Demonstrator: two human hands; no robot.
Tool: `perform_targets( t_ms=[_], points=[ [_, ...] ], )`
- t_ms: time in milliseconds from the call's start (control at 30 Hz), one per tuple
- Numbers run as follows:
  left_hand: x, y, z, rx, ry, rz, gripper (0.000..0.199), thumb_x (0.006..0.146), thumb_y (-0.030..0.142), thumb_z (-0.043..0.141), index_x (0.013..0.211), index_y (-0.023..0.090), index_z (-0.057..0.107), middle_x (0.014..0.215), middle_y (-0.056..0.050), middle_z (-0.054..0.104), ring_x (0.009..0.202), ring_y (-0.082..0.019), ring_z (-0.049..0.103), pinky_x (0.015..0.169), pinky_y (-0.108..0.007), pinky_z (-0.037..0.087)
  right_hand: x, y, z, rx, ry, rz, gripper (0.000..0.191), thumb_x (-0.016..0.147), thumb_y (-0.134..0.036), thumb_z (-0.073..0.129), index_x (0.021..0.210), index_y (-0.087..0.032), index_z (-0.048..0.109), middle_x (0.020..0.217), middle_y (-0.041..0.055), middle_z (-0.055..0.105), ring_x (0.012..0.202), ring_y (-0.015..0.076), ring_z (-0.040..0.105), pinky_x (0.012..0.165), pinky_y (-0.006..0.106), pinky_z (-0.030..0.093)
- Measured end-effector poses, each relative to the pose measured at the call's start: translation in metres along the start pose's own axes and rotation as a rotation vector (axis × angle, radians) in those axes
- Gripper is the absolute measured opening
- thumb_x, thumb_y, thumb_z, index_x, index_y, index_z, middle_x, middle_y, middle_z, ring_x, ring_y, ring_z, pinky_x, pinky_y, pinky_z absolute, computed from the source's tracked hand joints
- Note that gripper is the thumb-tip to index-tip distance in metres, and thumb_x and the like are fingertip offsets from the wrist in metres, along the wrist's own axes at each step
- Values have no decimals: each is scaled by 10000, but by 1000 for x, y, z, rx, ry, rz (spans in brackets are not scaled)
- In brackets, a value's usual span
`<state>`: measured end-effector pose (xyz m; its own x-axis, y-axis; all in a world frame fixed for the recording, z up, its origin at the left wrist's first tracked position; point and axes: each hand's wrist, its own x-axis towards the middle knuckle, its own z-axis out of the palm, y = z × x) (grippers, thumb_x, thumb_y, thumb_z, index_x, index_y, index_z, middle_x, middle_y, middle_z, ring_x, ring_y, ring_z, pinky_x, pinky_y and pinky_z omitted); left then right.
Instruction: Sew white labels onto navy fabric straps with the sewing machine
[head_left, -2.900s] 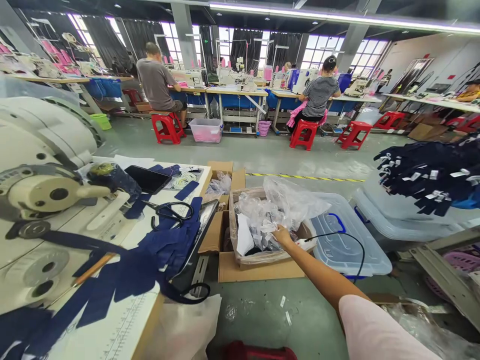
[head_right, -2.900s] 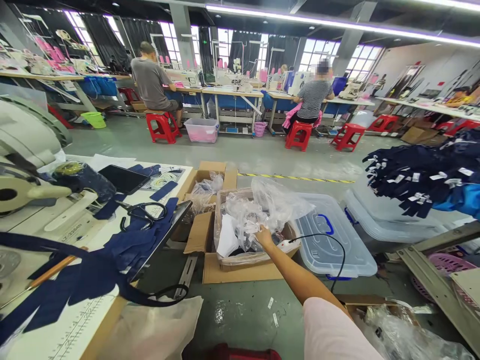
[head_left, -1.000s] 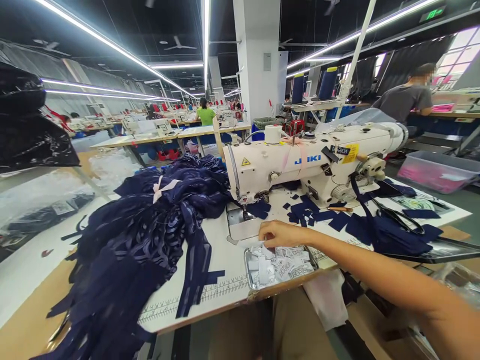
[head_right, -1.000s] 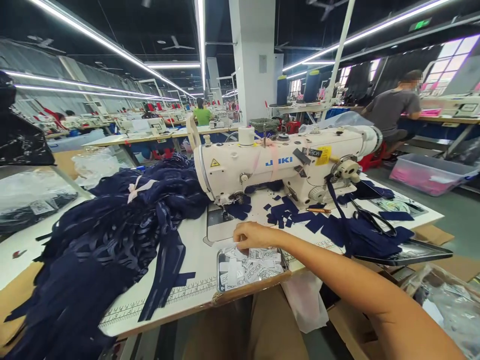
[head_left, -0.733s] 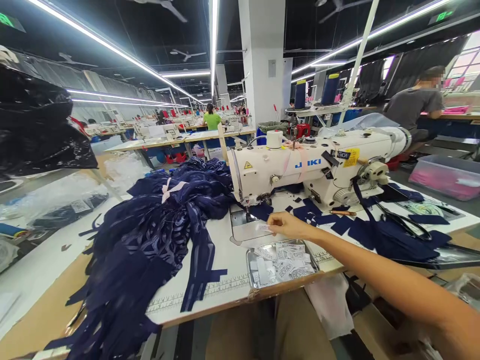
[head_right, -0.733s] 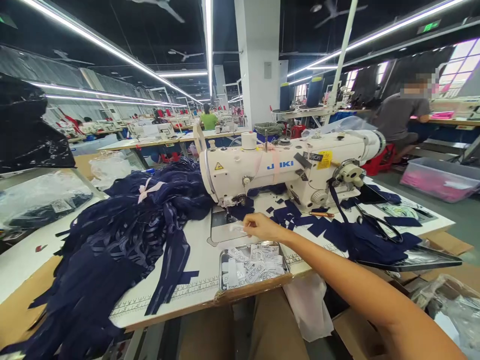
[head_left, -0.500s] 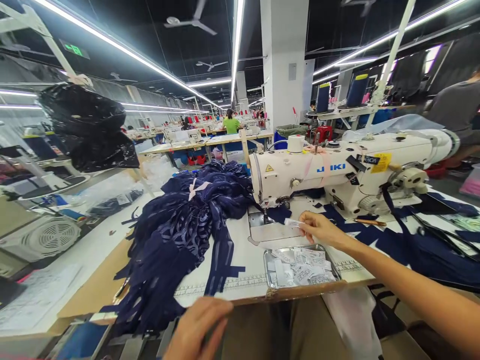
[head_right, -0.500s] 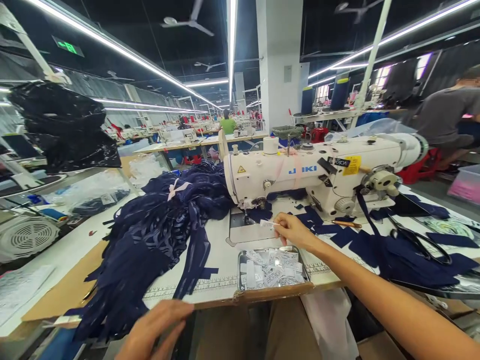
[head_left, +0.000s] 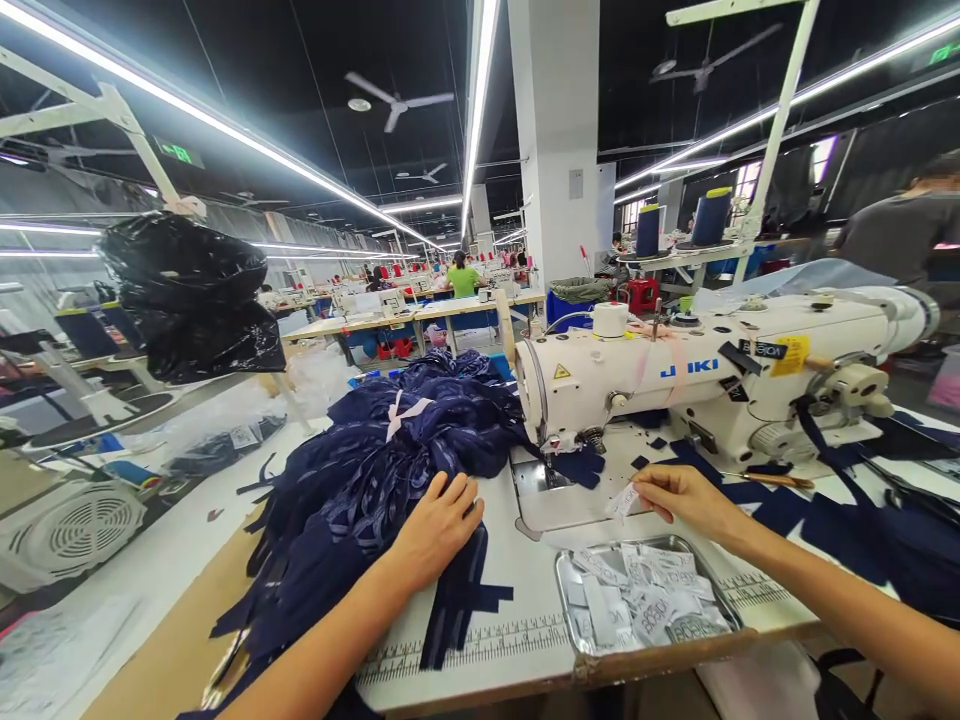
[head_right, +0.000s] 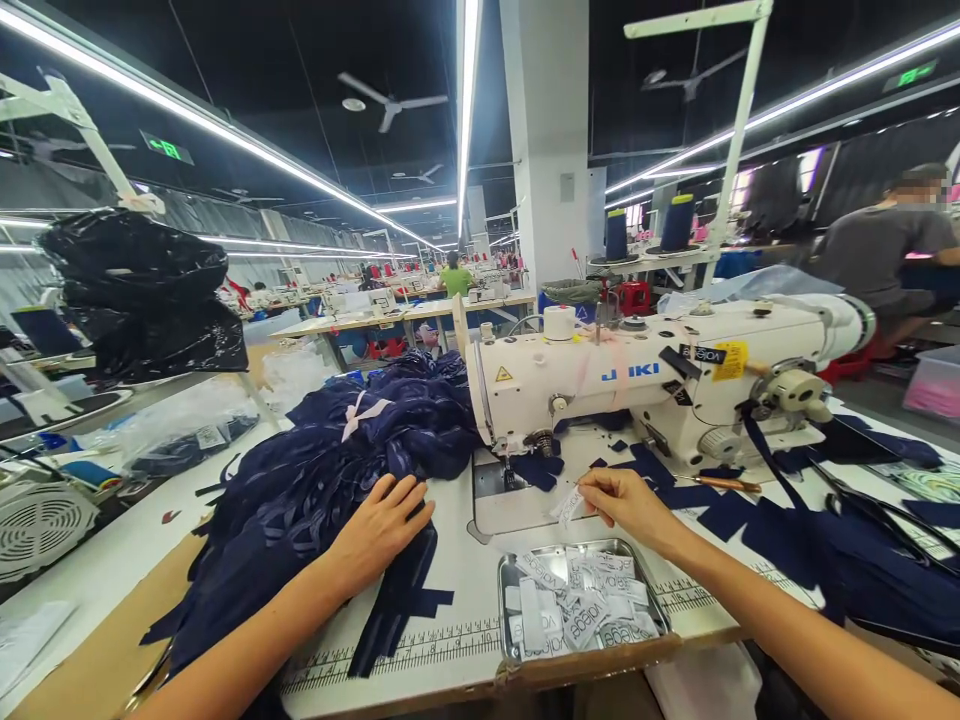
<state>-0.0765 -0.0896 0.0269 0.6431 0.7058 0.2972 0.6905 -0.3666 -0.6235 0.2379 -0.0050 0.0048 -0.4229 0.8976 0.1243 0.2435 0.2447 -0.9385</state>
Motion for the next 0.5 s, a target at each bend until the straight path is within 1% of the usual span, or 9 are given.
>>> perform_targets(
  t_ms=[67,133,200,233,267,333,400,433,500],
  points=[
    [-1,8,1,-50,21,28,140,781,104,464,843,153,579,927,-66,595,948,-225,490,865,-410,337,2,0,0,10,8,4,301,632,-444,548,564,-151,532,474,-37,482,375,58,365,459,244,320],
    [-3,20,-1,-161,64,77,125,767,107,466,714,156,568,786,-47,593,829,-202,513,838,-404,353,5,1,0,30,17,14,282,639,-420,549,578,-145,539,488,-31,504,374,54,370,460,238,324],
    [-4,33,-5,-338,145,96,215,779,92,423,607,165,530,619,-16,548,638,-149,494,770,-359,389,10,1,1,59,28,37,267,629,-404,558,584,-141,537,507,-21,532,364,49,373,445,230,318],
    [-3,38,-7,-444,189,87,251,789,89,398,584,168,518,566,-7,523,567,-132,468,696,-320,405,13,1,2,75,32,53,262,616,-399,567,581,-141,532,516,-15,546,358,48,377,430,225,309],
    [0,41,-9,-558,181,63,244,800,99,383,626,172,537,571,-9,528,556,-130,469,635,-287,406,17,2,3,92,41,71,259,600,-395,576,576,-142,528,517,-11,553,351,48,376,412,220,297],
    [12,42,-11,-810,170,-43,219,821,127,366,779,180,575,620,-15,562,597,-130,510,580,-242,405,26,3,6,132,60,91,243,595,-380,579,591,-141,536,530,-7,570,356,49,385,397,209,290],
    [30,39,-7,-1053,147,-200,202,826,186,382,834,189,584,680,-15,601,636,-126,547,586,-220,421,35,5,9,174,77,83,233,597,-370,580,604,-141,538,527,-10,574,353,47,382,389,201,285],
    [41,38,-3,-1154,119,-293,186,813,224,410,801,189,592,683,-10,610,634,-126,554,590,-218,426,38,6,10,189,81,77,229,601,-366,581,609,-141,538,525,-12,575,352,46,380,385,198,280],
    [61,37,10,-1306,35,-491,175,745,298,496,655,178,586,601,7,588,573,-127,536,559,-224,419,42,8,12,203,89,62,222,607,-358,587,609,-142,535,514,-17,569,353,46,376,383,194,271]
  ],
)
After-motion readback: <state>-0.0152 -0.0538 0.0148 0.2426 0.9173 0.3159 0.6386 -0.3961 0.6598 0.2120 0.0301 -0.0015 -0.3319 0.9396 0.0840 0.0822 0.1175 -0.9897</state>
